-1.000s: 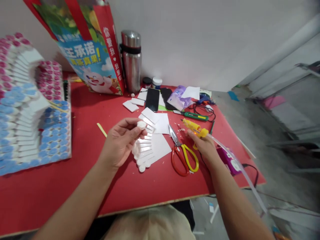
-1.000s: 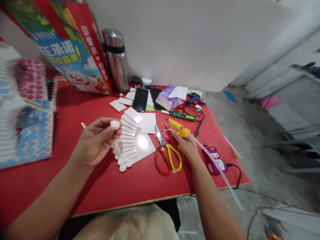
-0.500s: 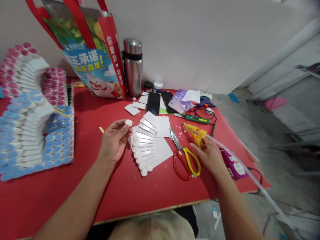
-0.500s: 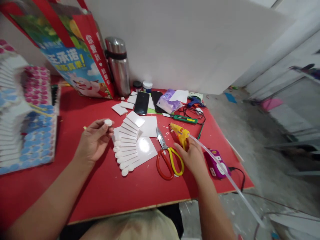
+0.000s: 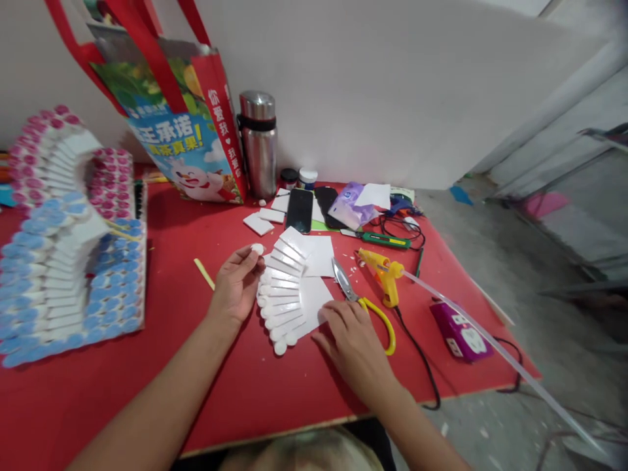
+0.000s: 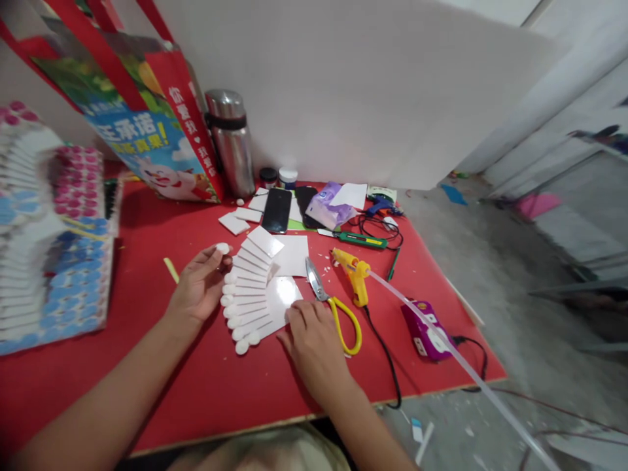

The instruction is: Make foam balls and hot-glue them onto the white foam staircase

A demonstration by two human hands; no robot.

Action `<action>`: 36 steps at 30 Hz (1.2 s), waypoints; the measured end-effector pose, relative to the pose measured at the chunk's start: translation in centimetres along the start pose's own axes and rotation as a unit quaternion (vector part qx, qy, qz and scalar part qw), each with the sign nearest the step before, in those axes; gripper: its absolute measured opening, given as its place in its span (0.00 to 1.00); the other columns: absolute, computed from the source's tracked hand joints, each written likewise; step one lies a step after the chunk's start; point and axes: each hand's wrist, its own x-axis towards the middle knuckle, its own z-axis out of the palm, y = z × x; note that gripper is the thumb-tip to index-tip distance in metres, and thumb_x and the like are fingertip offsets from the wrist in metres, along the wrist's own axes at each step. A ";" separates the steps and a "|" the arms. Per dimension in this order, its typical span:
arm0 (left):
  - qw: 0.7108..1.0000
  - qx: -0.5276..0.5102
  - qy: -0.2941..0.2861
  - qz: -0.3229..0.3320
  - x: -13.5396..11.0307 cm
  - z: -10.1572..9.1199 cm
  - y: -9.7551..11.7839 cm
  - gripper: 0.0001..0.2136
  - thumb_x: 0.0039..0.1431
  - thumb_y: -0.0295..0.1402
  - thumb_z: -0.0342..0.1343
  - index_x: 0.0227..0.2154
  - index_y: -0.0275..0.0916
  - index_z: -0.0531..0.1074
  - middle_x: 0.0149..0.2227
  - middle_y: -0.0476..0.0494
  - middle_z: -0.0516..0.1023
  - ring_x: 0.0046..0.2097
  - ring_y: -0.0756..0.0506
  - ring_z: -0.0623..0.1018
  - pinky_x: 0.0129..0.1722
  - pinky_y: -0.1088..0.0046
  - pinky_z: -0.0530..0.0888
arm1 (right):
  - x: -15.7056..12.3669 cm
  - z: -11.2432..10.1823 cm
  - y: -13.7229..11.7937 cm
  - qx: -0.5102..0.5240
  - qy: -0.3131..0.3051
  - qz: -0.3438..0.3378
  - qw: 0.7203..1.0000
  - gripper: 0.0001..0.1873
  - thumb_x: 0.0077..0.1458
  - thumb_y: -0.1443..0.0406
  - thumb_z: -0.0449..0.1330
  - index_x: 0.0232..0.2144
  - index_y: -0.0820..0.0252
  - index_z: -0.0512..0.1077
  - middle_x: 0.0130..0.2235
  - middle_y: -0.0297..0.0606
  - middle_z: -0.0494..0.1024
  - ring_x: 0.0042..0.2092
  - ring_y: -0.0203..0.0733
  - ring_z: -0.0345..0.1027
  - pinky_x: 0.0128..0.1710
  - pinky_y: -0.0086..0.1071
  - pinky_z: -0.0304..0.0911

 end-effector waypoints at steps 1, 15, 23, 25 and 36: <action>1.000 0.001 -0.002 0.000 0.3 0.1 -0.1 0.19 0.38 0.31 0.79 0.34 0.36 0.78 0.30 0.51 0.80 0.31 0.55 0.75 0.35 0.79 0.72 | 0.6 0.3 0.3 -0.004 -0.005 -0.002 1.000 0.11 0.64 0.62 0.63 0.46 0.62 0.74 0.48 0.49 0.79 0.49 0.56 0.70 0.54 0.50 0.66; 1.000 -0.020 -0.015 -0.011 4.0 2.0 -0.2 0.20 0.33 0.28 0.79 0.30 0.37 0.76 0.27 0.52 0.79 0.29 0.54 0.75 0.36 0.77 0.74 | 3.2 0.6 3.1 0.003 -0.026 -0.011 1.000 0.07 0.64 0.63 0.64 0.40 0.62 0.75 0.47 0.47 0.79 0.48 0.53 0.69 0.52 0.47 0.65; 0.990 0.099 -0.081 0.066 1.9 1.4 1.3 0.16 0.42 0.32 0.77 0.35 0.36 0.80 0.31 0.48 0.80 0.30 0.53 0.76 0.34 0.76 0.73 | 5.3 -3.6 4.1 0.157 0.050 0.024 0.986 0.08 0.66 0.67 0.56 0.44 0.58 0.75 0.44 0.45 0.82 0.45 0.48 0.76 0.46 0.42 0.70; 0.981 0.144 -0.096 0.085 1.5 1.3 1.3 0.14 0.46 0.33 0.75 0.36 0.37 0.80 0.32 0.47 0.80 0.32 0.52 0.78 0.36 0.75 0.74 | 7.3 -4.6 3.6 0.216 0.084 0.068 0.970 0.04 0.64 0.66 0.59 0.37 0.57 0.75 0.36 0.38 0.81 0.35 0.41 0.73 0.37 0.35 0.67; 0.916 0.289 -0.155 0.234 0.7 1.0 2.2 0.08 0.53 0.30 0.71 0.37 0.41 0.83 0.42 0.42 0.79 0.45 0.46 0.77 0.48 0.71 0.74 | 13.6 -1.6 -0.5 0.318 0.118 0.040 0.940 0.08 0.60 0.72 0.58 0.37 0.58 0.77 0.36 0.35 0.82 0.32 0.36 0.71 0.36 0.30 0.64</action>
